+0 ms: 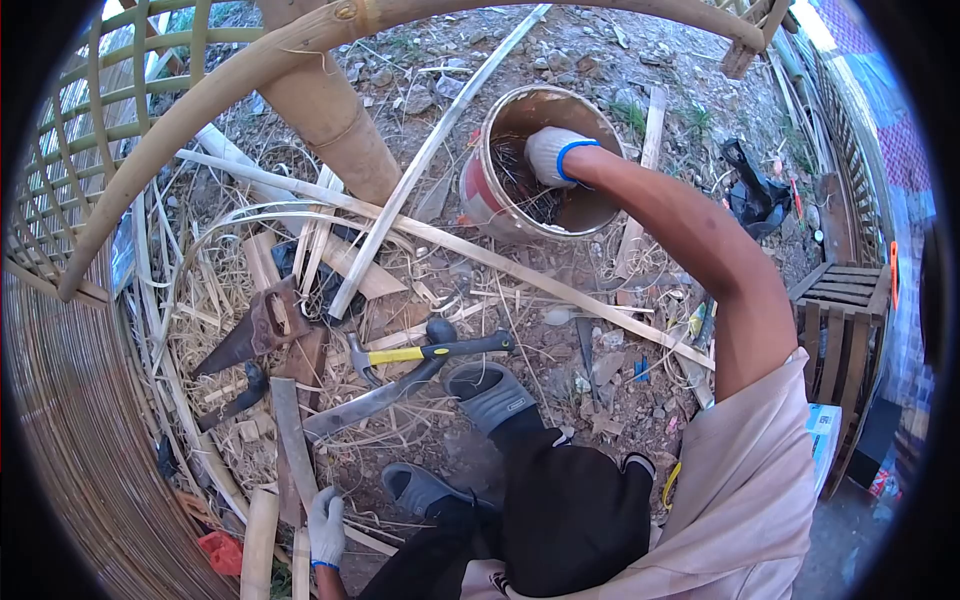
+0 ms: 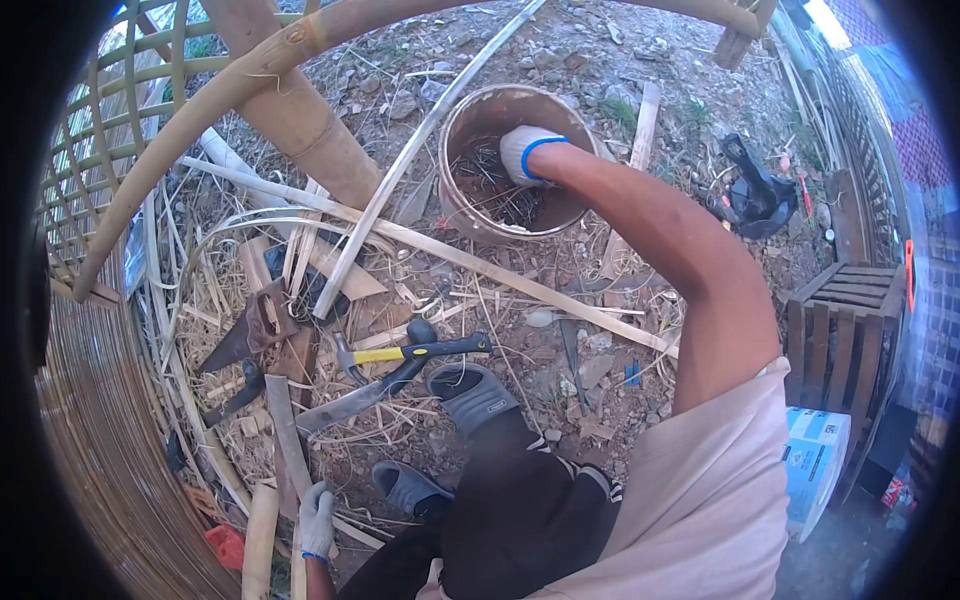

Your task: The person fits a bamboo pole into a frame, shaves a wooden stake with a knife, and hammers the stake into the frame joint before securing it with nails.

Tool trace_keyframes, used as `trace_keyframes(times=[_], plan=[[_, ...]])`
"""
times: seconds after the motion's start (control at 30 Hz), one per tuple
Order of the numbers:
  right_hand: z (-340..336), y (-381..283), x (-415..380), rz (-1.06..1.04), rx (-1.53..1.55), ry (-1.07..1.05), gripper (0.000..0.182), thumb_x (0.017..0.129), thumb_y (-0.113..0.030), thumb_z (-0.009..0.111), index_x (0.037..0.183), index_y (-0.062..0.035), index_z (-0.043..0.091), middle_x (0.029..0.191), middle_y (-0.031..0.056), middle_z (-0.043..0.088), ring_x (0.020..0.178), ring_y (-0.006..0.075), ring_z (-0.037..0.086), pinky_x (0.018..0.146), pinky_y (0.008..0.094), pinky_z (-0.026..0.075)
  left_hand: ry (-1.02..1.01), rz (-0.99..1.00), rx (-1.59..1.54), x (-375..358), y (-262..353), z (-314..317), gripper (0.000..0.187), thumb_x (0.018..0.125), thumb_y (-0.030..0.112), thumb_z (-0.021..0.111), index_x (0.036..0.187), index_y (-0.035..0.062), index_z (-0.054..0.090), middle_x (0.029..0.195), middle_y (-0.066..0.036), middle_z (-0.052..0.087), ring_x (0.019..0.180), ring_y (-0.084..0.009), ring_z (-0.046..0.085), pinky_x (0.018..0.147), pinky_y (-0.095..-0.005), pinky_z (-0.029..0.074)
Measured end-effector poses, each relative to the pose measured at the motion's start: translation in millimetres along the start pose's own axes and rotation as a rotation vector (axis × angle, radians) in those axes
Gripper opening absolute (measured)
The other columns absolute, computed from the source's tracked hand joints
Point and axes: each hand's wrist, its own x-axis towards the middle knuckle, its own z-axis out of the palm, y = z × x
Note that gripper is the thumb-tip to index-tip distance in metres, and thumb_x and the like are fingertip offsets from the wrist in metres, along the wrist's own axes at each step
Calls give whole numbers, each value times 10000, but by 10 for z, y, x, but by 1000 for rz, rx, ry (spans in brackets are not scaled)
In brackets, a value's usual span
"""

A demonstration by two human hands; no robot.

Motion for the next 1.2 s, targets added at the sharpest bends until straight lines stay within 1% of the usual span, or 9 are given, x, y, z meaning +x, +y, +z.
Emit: trace_keyframes(times=[0.1,0.33,0.57,0.7,0.77,0.8,0.93,1.1,1.2], plan=[[71,-21,-54,-29,102,136,241,801,-161,750,976,-15,828,991,257,779,982,417,770,855,476,627,-27,-36,-7,-29,-125,-3,431,1034,211,604,1375,-52,636,1227,-119,697,1038,-167,643,921,-306,523],[-19,-211,-249,54,130,181,218,855,-120,708,1015,-31,826,1043,256,780,987,427,768,870,484,626,-50,9,3,-21,104,7,417,1026,199,608,1353,-58,649,1281,-149,681,1149,-221,645,1014,-333,505],[-165,-189,-344,65,203,166,272,842,-200,730,1034,-30,820,1038,248,780,993,414,766,862,491,621,-29,18,-13,-55,224,37,399,1034,189,620,1350,-53,646,1281,-169,708,1220,-259,658,1091,-360,481],[-346,-89,-470,81,619,72,226,871,-200,709,979,-18,786,879,178,786,770,278,774,730,402,632,14,14,-42,-96,123,-46,396,1032,188,618,1343,-56,650,1286,-173,706,1225,-261,656,1090,-360,483],[-483,-21,-750,26,1099,14,165,908,-179,701,938,-21,737,804,96,748,689,168,727,650,328,611,34,29,-60,-92,153,-48,392,1030,182,619,1338,-57,651,1283,-172,705,1223,-260,656,1087,-360,484],[-580,-16,-877,0,1179,-6,107,928,-109,683,988,-20,673,844,56,708,740,120,697,614,280,592,35,36,-64,-81,168,-49,391,1029,178,619,1339,-57,651,1281,-170,705,1220,-259,656,1085,-360,485],[-765,-10,-1262,-134,1417,63,192,963,-142,717,1102,-36,638,966,54,701,687,99,652,627,253,555,2,70,-140,-83,522,-13,381,1019,162,638,1330,-59,652,1244,-146,704,1165,-241,668,1043,-357,508],[-1179,-403,-1720,-199,1472,177,304,933,-117,716,1195,9,623,986,70,706,710,106,643,656,252,522,51,253,-5,-82,973,-73,354,999,161,668,1302,-21,675,1240,-168,711,1160,-273,687,1015,-379,529],[-1543,-888,-1938,-209,1192,279,260,913,-75,679,1161,-14,624,949,3,634,786,72,609,719,265,529,133,447,47,-149,1408,-259,343,997,176,681,1300,14,688,1235,-178,712,1192,-287,684,1020,-390,528]])
